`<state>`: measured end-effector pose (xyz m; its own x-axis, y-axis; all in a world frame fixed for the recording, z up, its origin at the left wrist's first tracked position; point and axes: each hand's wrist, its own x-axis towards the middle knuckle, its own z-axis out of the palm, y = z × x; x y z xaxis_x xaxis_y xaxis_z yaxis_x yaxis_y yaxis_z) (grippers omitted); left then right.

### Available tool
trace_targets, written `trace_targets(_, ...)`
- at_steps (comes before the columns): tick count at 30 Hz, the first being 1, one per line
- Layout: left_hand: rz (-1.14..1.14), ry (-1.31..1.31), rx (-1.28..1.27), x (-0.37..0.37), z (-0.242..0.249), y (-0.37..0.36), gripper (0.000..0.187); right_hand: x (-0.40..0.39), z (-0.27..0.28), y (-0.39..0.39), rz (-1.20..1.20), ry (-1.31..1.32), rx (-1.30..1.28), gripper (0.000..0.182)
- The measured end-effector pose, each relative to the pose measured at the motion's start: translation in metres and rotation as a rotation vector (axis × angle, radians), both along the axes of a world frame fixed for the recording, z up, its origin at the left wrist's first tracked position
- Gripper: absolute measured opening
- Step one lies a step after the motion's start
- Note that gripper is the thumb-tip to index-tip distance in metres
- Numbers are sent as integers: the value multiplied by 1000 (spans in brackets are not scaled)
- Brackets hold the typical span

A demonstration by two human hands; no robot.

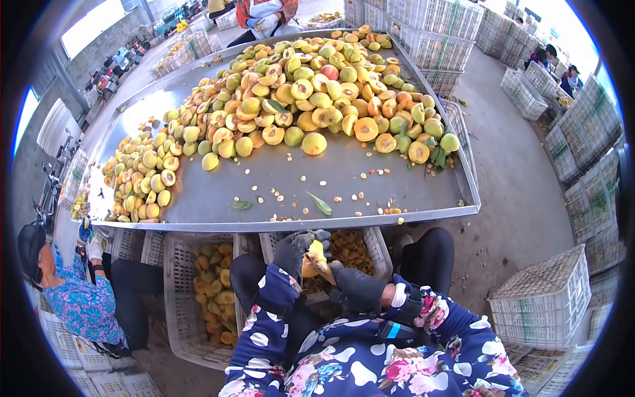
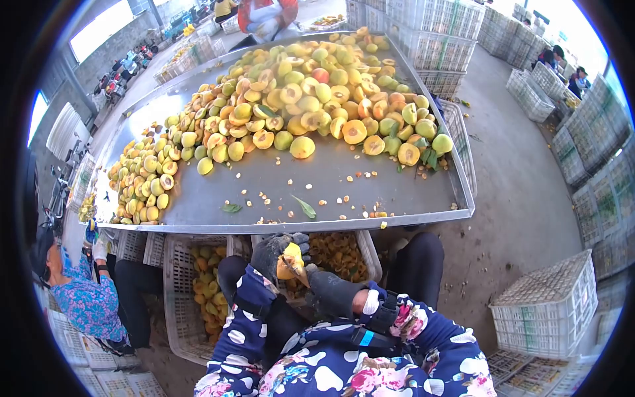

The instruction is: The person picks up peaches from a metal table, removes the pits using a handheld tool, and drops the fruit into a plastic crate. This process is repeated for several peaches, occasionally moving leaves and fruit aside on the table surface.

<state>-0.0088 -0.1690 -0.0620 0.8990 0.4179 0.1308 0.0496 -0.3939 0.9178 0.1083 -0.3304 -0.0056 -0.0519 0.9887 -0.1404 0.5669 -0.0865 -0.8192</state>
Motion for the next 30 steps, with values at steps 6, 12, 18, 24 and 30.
trace_targets(6, 120, -97, -541, 3, 6, -13, 28, 0, 13, 1, -50, 339, -306, 19)
trace_targets(12, 19, -70, -254, -5, 9, -7, 31, -2, -11, 6, -28, 420, -371, 23)
trace_targets(18, 38, -64, -615, -4, -26, 2, 35, 4, 17, 9, -49, 513, -452, 25)
trace_targets(24, 394, -11, 594, -13, -24, -6, 27, 4, 15, 8, -30, 1199, -549, 20)
trace_targets(30, 441, -482, -857, 6, -112, -10, 26, -15, 13, 6, -139, 1523, -508, 20)
